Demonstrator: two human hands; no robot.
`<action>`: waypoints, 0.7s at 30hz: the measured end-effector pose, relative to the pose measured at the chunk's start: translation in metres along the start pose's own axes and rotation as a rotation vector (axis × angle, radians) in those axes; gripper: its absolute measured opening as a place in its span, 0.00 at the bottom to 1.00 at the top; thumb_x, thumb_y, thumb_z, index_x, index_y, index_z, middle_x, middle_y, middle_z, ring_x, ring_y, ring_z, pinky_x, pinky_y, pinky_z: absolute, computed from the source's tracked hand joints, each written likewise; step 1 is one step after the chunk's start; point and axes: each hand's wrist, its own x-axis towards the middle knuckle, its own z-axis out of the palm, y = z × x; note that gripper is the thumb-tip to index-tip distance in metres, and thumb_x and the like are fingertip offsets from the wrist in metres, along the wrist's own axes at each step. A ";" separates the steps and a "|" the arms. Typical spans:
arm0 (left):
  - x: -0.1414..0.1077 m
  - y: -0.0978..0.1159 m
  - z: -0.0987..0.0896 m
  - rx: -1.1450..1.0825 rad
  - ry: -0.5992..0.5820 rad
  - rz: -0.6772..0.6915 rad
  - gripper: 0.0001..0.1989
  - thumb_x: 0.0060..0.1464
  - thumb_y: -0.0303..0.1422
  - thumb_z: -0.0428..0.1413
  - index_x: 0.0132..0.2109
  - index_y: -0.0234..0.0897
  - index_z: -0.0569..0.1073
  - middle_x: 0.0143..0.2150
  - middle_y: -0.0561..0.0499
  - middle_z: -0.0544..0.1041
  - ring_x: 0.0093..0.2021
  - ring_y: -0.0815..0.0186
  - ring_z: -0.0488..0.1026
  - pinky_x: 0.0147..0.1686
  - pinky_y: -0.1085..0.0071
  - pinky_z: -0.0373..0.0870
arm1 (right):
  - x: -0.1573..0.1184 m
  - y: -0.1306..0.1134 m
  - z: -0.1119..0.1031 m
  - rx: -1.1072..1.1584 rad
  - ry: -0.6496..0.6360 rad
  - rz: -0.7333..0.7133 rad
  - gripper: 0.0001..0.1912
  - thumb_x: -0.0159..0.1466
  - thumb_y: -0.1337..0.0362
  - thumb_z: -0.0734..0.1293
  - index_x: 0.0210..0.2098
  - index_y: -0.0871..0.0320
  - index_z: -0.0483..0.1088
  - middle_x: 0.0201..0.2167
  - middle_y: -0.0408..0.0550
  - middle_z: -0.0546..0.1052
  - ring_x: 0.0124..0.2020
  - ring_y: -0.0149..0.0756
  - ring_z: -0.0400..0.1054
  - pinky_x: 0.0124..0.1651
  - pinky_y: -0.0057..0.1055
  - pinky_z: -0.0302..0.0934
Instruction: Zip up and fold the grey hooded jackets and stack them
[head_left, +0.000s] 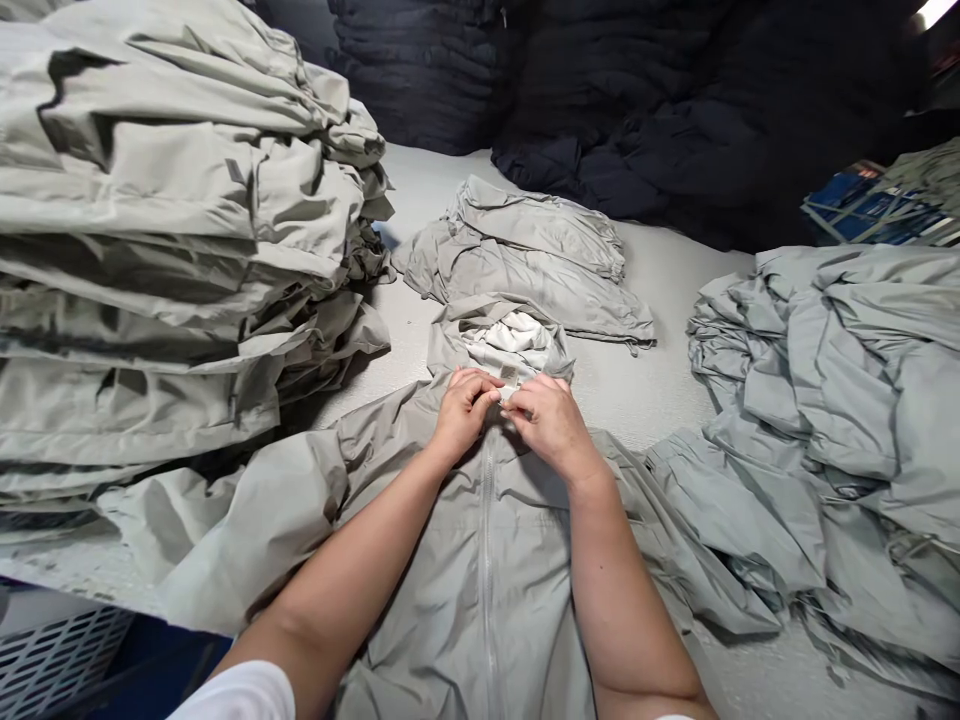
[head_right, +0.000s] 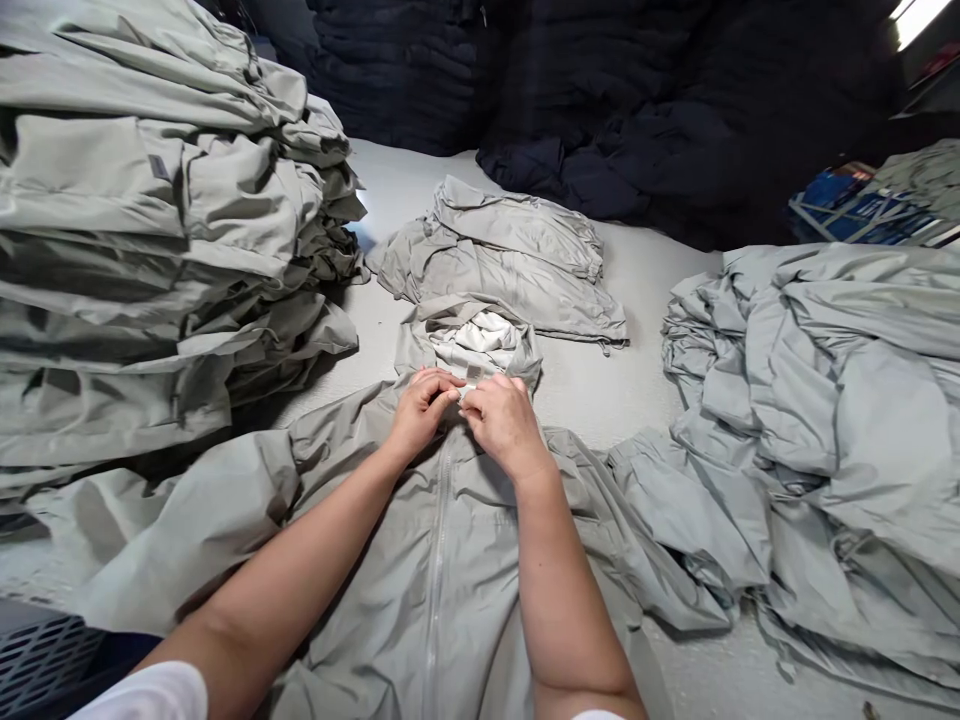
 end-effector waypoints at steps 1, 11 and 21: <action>0.000 0.000 0.000 0.005 0.010 0.027 0.10 0.64 0.31 0.58 0.32 0.43 0.72 0.42 0.50 0.85 0.49 0.59 0.78 0.67 0.51 0.62 | 0.001 -0.001 0.001 0.002 -0.004 -0.001 0.07 0.66 0.70 0.73 0.31 0.55 0.78 0.31 0.47 0.78 0.41 0.42 0.67 0.46 0.36 0.52; -0.003 0.009 -0.005 0.086 -0.005 0.083 0.11 0.68 0.34 0.54 0.34 0.43 0.71 0.36 0.51 0.81 0.43 0.60 0.76 0.60 0.56 0.67 | 0.000 0.001 0.001 0.354 0.134 0.142 0.06 0.63 0.71 0.74 0.30 0.56 0.79 0.31 0.44 0.77 0.32 0.34 0.68 0.37 0.30 0.56; -0.001 0.017 -0.009 0.153 0.123 -0.019 0.11 0.68 0.34 0.52 0.34 0.44 0.69 0.38 0.50 0.80 0.46 0.60 0.76 0.57 0.60 0.71 | 0.002 -0.009 0.019 0.409 -0.261 0.168 0.06 0.58 0.70 0.75 0.25 0.57 0.78 0.25 0.42 0.78 0.29 0.32 0.68 0.34 0.28 0.55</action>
